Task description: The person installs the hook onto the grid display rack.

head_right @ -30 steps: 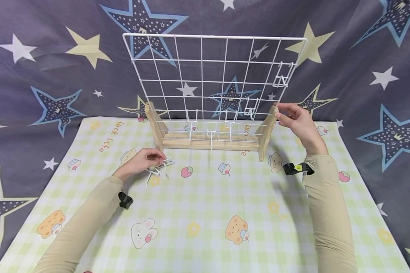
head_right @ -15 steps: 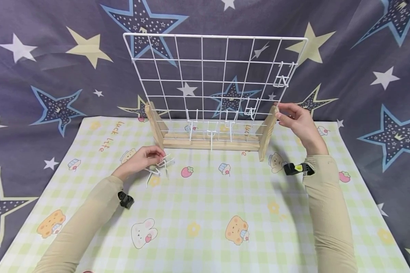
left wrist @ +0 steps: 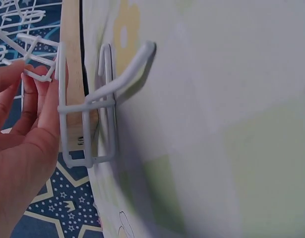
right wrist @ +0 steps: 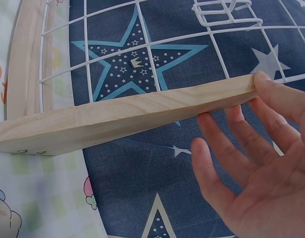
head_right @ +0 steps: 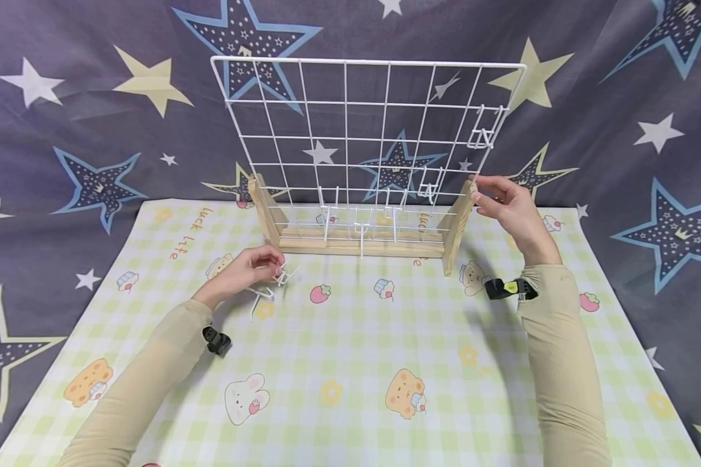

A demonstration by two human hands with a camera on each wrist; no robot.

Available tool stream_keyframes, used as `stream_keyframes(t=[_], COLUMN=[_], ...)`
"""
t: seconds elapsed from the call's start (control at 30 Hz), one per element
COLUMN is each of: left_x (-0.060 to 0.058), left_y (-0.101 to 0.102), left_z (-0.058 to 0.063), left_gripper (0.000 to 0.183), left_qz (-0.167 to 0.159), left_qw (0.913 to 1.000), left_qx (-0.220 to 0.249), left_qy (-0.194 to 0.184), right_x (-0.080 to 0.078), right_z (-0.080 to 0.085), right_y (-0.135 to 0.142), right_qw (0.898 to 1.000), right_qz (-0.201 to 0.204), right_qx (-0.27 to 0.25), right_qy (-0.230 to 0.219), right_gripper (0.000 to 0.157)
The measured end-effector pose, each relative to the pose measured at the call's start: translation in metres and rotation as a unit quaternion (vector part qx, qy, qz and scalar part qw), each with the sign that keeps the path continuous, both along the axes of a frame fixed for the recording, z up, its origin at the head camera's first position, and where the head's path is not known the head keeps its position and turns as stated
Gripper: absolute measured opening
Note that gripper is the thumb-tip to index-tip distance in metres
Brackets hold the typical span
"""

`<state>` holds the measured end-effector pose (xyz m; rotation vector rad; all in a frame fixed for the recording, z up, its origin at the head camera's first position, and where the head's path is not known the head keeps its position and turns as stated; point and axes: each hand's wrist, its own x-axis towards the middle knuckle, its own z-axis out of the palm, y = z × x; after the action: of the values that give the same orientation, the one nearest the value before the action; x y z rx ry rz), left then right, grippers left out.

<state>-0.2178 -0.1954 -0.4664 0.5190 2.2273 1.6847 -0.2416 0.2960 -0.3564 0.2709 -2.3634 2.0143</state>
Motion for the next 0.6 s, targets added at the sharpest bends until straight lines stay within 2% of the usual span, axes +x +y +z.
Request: stream_keyframes(t=[0.13, 0.33, 0.4, 0.6], left_x=[0.000, -0.001, 0.000, 0.008], left_y=[0.002, 0.009, 0.011, 0.023], left_z=[0.001, 0.006, 0.010, 0.037], left_gripper=[0.023, 0.022, 0.022, 0.019], left_qz=[-0.003, 0.014, 0.018, 0.020], left_qw=[0.9998, 0.9996, 0.9994, 0.9991], left_qx=[0.017, 0.025, 0.028, 0.036], left_qy=[0.003, -0.002, 0.000, 0.014], right_x=[0.000, 0.000, 0.000, -0.001], right_z=[0.000, 0.001, 0.001, 0.000], right_y=[0.000, 0.000, 0.000, 0.000], right_qw=[1.000, 1.000, 1.000, 1.000], right_qz=[0.000, 0.001, 0.001, 0.001], right_qx=[-0.001, -0.001, 0.000, -0.002], right_qy=[0.000, 0.000, 0.000, -0.002], right_gripper=[0.033, 0.033, 0.033, 0.034])
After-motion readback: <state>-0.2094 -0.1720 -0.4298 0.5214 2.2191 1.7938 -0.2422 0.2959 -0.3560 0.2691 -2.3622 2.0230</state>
